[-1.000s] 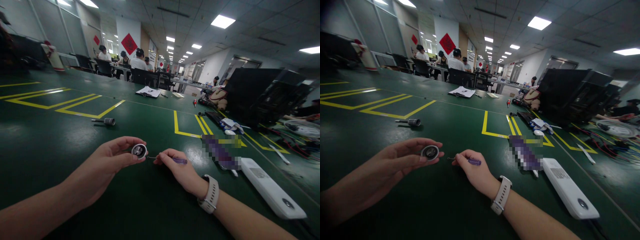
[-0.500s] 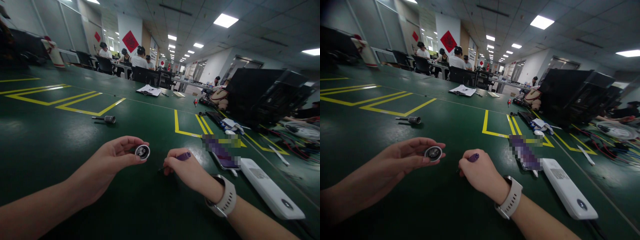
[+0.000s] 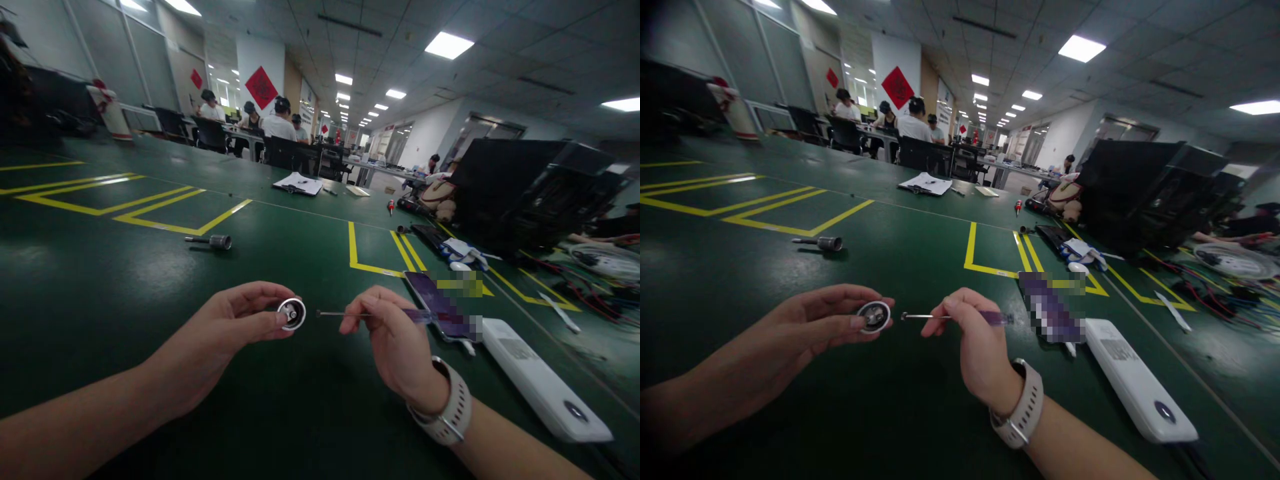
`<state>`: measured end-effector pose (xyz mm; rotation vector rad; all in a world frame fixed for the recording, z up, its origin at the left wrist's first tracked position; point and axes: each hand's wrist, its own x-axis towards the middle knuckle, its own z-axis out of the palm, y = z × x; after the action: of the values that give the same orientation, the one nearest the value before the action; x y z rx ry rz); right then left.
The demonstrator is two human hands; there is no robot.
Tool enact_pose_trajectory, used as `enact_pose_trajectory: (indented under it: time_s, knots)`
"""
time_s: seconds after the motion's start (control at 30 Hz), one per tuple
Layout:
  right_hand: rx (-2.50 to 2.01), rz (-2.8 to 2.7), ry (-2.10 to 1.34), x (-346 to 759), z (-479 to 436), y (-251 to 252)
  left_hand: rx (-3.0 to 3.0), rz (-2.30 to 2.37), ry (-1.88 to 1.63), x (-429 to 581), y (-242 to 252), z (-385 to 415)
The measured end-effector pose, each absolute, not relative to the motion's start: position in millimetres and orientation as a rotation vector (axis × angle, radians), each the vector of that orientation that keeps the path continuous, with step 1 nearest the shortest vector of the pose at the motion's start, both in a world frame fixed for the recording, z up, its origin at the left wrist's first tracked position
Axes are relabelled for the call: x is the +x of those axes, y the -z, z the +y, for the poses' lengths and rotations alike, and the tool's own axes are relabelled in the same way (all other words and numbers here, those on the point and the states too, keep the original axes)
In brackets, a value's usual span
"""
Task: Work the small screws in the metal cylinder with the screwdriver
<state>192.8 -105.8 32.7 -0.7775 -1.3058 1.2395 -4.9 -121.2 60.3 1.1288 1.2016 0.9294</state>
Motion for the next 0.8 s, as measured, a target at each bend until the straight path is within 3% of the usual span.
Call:
enact_pose_trajectory:
  time_s: [0.3, 0.8]
  knots:
    - [-0.739, -1.982, -0.616, 184, -136, -45, 1.180, 1.213, -0.957, -1, -57, -126]
    - [-0.645, -2.154, -0.387, 177, -141, -37, 1.380, 1.239, -1.005, 4, -51, -128]
